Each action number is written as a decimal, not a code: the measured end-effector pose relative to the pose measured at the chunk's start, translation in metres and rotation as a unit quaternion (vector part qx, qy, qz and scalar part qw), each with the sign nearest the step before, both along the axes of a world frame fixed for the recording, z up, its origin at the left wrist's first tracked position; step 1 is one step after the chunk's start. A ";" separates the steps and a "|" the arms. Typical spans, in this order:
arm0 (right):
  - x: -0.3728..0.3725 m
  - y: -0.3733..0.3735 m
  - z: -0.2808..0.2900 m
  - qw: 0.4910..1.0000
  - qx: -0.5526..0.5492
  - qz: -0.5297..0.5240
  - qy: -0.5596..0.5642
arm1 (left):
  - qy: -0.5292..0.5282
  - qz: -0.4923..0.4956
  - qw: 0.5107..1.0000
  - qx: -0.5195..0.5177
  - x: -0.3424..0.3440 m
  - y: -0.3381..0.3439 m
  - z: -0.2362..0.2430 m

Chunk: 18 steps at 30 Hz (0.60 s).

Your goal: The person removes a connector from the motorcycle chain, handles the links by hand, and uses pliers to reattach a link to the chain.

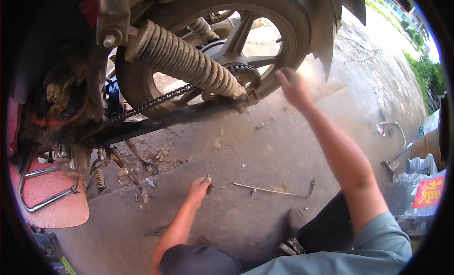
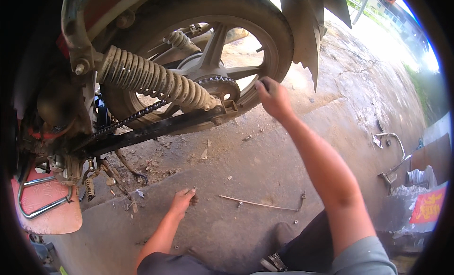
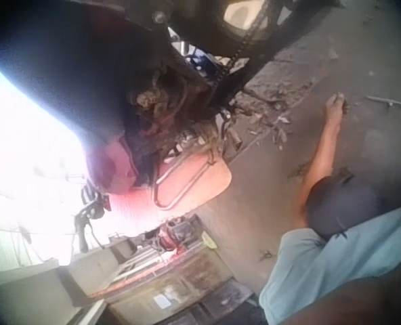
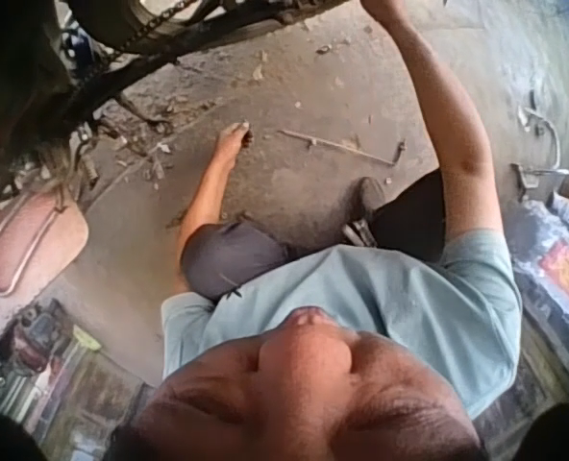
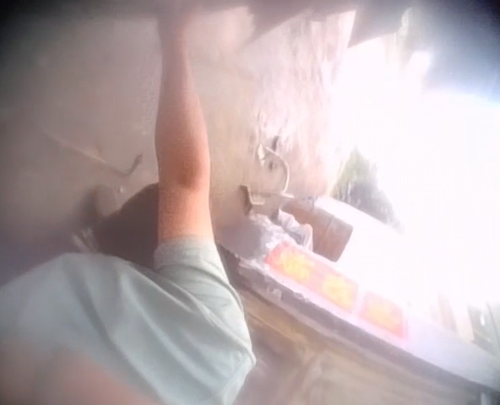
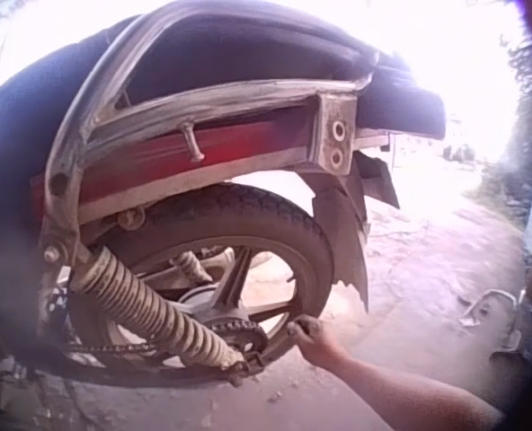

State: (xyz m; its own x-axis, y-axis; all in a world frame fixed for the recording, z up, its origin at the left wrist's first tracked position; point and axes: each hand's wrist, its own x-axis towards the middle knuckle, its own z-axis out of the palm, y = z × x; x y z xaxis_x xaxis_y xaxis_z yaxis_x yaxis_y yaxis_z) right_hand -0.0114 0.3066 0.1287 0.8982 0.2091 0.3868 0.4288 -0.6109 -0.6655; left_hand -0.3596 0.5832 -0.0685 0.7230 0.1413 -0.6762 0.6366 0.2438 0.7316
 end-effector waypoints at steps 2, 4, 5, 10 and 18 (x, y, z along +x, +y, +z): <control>-0.016 0.005 0.044 0.997 -0.066 0.015 0.034 | -0.013 -0.035 0.999 0.018 0.010 -0.007 0.010; -0.029 0.007 0.048 0.991 -0.070 0.013 0.110 | -0.033 -0.057 0.998 0.020 0.026 -0.014 0.026; -0.044 0.010 0.041 0.986 -0.039 0.005 0.164 | -0.042 -0.069 0.996 0.029 0.035 -0.013 0.033; -0.126 0.053 0.009 0.958 -0.022 0.049 0.283 | -0.113 -0.114 0.987 0.034 0.069 -0.019 0.060; -0.142 0.106 -0.027 0.996 0.028 -0.053 0.064 | -0.060 -0.164 0.984 0.023 0.045 -0.041 0.068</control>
